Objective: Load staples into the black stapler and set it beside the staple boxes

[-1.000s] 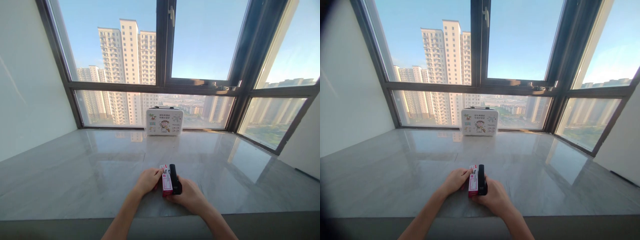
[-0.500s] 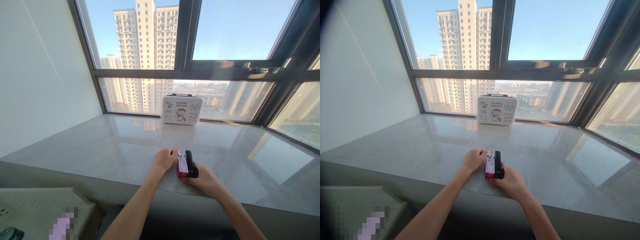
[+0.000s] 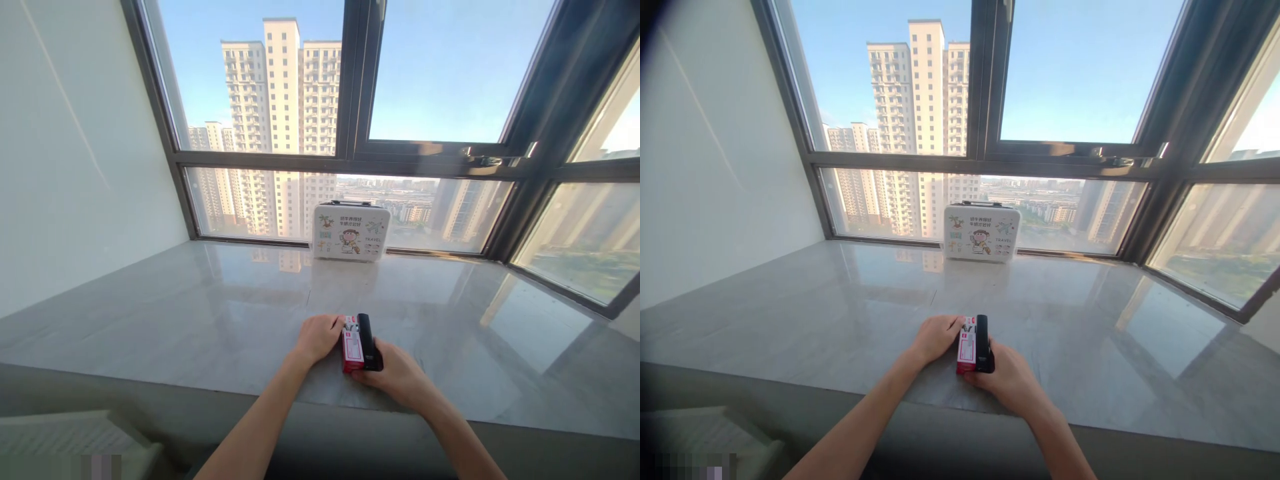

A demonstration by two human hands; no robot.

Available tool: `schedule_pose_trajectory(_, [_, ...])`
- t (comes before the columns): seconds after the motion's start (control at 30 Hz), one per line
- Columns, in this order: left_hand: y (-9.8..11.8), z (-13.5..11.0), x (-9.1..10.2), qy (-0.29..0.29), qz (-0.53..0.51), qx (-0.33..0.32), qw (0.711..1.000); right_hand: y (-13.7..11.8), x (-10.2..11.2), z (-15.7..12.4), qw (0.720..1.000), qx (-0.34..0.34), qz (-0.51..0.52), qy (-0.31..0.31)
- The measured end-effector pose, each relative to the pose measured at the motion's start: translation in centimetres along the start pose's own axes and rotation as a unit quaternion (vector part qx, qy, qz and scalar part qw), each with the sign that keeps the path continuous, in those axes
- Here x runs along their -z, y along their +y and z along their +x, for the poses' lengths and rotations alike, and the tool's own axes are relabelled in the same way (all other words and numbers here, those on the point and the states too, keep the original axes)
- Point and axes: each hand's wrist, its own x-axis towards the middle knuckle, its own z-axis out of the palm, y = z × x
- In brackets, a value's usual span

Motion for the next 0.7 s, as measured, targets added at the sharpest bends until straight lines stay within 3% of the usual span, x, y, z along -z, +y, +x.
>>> schedule_pose_trajectory(0.23, [0.1,0.0,-0.1,-0.010,0.016,-0.008,1.000,-0.5,0.5,-0.2,1.000,0.008,-0.007,-0.003])
schedule_pose_trajectory(0.4, [0.7,1.8,-0.6,-0.057,0.026,-0.039,0.997,0.9,1.8,0.0,1.000,0.018,0.020,-0.010])
schedule_pose_trajectory(0.5, [3.2,3.8,-2.4,-0.078,0.031,-0.059,0.995,3.9,4.0,0.0,0.999,0.003,0.036,-0.021])
schedule_pose_trajectory(0.7, [12.4,8.8,-7.3,-0.113,0.019,-0.100,0.988,13.2,11.0,-1.0,0.997,-0.036,0.047,-0.058])
